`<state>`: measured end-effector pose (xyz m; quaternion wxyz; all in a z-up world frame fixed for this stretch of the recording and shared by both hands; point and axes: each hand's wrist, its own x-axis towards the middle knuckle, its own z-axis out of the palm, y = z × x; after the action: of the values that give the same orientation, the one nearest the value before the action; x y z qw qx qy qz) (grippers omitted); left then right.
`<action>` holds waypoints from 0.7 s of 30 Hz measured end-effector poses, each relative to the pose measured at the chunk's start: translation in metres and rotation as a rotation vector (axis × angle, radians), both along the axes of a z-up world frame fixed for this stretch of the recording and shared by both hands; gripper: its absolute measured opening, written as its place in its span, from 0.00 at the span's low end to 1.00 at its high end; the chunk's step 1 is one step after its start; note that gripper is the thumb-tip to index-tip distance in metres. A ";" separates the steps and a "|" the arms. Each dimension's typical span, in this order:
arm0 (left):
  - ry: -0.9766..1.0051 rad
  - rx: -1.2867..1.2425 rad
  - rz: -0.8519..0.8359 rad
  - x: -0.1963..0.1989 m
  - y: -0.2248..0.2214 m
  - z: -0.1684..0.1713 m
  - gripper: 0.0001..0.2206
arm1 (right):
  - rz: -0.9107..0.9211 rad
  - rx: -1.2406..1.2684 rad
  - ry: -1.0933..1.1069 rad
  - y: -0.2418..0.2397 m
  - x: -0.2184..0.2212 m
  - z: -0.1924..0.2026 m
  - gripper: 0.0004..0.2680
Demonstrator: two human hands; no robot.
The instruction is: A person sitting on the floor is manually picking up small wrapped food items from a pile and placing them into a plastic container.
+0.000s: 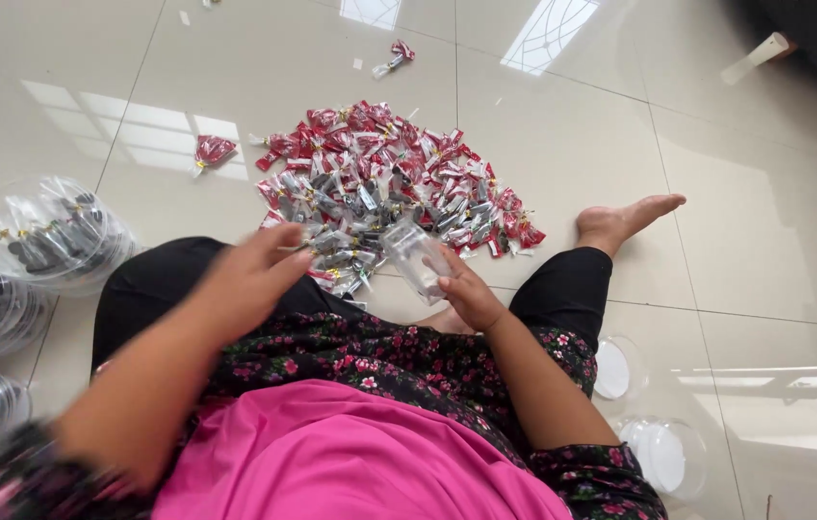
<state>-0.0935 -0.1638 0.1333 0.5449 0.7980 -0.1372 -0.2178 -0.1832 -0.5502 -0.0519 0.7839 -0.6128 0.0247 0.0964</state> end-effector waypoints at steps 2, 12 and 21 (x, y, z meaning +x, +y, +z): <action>0.379 -0.150 0.065 0.009 -0.051 -0.022 0.36 | 0.000 -0.146 -0.123 0.033 0.007 0.030 0.32; 0.930 -0.574 0.110 0.024 -0.173 -0.171 0.22 | -0.082 -0.684 -0.246 0.039 -0.008 0.036 0.39; 0.506 -0.573 -0.268 0.025 -0.157 -0.200 0.28 | -0.098 -0.418 0.297 0.032 0.016 -0.001 0.45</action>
<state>-0.0687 -0.3207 -0.0669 0.7287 0.5100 -0.1570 -0.4292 -0.1671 -0.5180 -0.0526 0.6319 -0.7386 0.1887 0.1400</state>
